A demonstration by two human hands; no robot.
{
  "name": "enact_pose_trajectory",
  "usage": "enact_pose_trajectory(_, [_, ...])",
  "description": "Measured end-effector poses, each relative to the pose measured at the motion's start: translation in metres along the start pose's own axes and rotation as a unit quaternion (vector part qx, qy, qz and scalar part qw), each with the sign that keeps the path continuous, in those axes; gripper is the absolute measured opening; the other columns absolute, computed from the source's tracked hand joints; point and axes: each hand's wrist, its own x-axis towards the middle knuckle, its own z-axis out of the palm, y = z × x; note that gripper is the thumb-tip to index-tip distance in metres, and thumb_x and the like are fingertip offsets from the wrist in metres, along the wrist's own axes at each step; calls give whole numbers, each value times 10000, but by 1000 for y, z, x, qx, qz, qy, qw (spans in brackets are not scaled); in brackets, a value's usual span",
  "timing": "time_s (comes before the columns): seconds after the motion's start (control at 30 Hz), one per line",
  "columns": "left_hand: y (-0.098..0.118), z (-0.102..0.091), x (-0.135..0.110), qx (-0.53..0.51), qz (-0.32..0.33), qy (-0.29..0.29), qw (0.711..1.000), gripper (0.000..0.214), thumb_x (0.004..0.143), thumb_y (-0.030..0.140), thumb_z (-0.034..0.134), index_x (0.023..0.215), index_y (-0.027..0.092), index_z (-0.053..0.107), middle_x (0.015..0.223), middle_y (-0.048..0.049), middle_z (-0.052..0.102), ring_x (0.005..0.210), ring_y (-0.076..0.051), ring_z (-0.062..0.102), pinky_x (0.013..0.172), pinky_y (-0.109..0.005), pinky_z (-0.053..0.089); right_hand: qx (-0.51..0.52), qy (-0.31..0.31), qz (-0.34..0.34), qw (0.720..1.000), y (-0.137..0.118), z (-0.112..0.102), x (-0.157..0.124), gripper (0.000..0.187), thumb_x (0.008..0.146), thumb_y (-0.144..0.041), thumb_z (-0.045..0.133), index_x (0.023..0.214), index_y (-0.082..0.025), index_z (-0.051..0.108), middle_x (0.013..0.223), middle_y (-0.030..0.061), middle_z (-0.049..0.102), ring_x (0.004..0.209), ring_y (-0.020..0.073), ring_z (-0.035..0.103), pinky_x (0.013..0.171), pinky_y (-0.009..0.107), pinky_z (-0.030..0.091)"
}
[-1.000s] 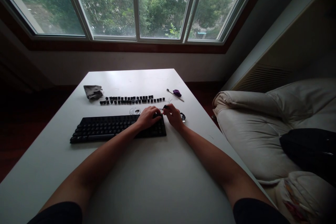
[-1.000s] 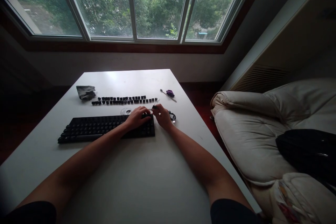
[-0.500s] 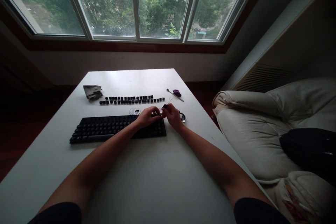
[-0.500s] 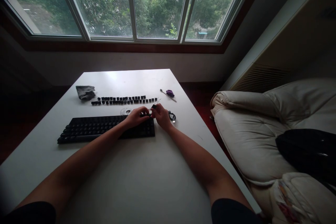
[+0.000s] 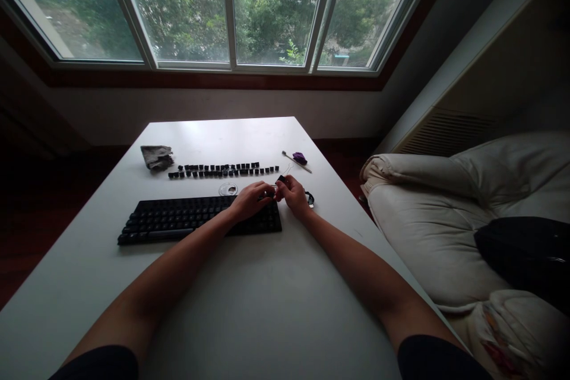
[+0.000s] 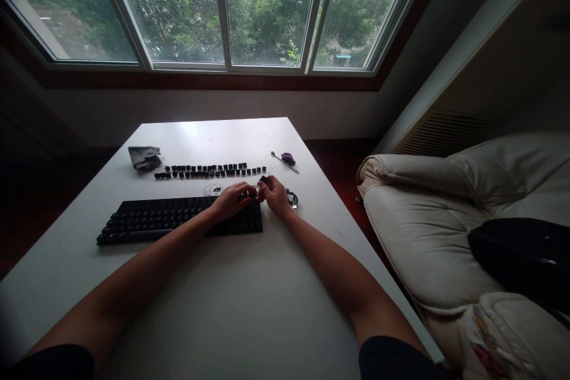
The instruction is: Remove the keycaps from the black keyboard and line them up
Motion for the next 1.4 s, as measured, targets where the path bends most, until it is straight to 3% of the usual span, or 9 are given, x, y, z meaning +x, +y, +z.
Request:
enact_pose_trajectory(0.1, [-2,1,0,5,15,5,1000,165,914,240,609,1074,247,649,1033,-52,653,961,-208,614,878,-357,505,-2,-1,-3,1000,-1,0,0,366,880,-565,617,908,-214,517,656,-18,641,524,142,615,516,267,517])
enact_pose_trajectory(0.27, [-9,4,2,-34,67,43,996,153,905,250,645,1057,238,655,1185,-84,604,1116,-234,571,991,-412,475,-21,5,0,1000,-5,2,-2,365,879,-576,606,875,-224,507,626,-23,631,503,142,594,489,263,487])
enact_pose_trajectory(0.5, [-11,2,3,-58,69,36,995,144,908,271,655,1047,234,672,1147,-87,595,1094,-233,571,995,-423,478,-53,24,-15,998,-8,5,-5,310,892,-532,597,869,-234,515,613,-28,624,484,147,584,472,269,474])
enact_pose_trajectory(0.77, [-8,5,3,58,80,35,994,149,921,263,635,1064,237,666,1142,-74,610,1072,-233,559,959,-404,480,-37,8,25,999,-8,4,-3,281,881,-488,601,846,-227,504,623,-24,636,470,144,588,426,251,449])
enact_pose_trajectory(0.97, [1,5,3,146,111,-19,983,198,919,229,623,1117,232,640,1176,-87,631,1083,-249,561,964,-416,460,-5,5,80,997,4,5,-2,267,845,-462,621,832,-215,519,551,-45,587,422,125,535,400,233,413])
enact_pose_trajectory(1.13, [0,1,4,53,34,46,997,140,926,238,604,1063,225,630,1021,-52,676,924,-202,620,870,-363,498,12,59,54,997,-1,4,-2,263,862,-460,604,839,-218,506,589,-35,608,437,120,542,417,230,420])
enact_pose_trajectory(1.27, [-7,-5,9,-57,-44,112,991,275,908,214,589,1179,235,629,1075,-49,694,846,-157,649,777,-296,530,-17,132,-9,991,-11,-2,0,263,887,-467,588,836,-225,500,589,-39,592,457,118,539,446,230,438])
enact_pose_trajectory(1.4, [-19,-10,23,-85,-108,110,984,201,871,261,630,1058,230,696,981,-33,729,829,-161,677,767,-281,544,-61,216,-58,973,-17,-22,10,260,903,-470,567,831,-229,501,592,-43,578,484,119,542,467,225,447])
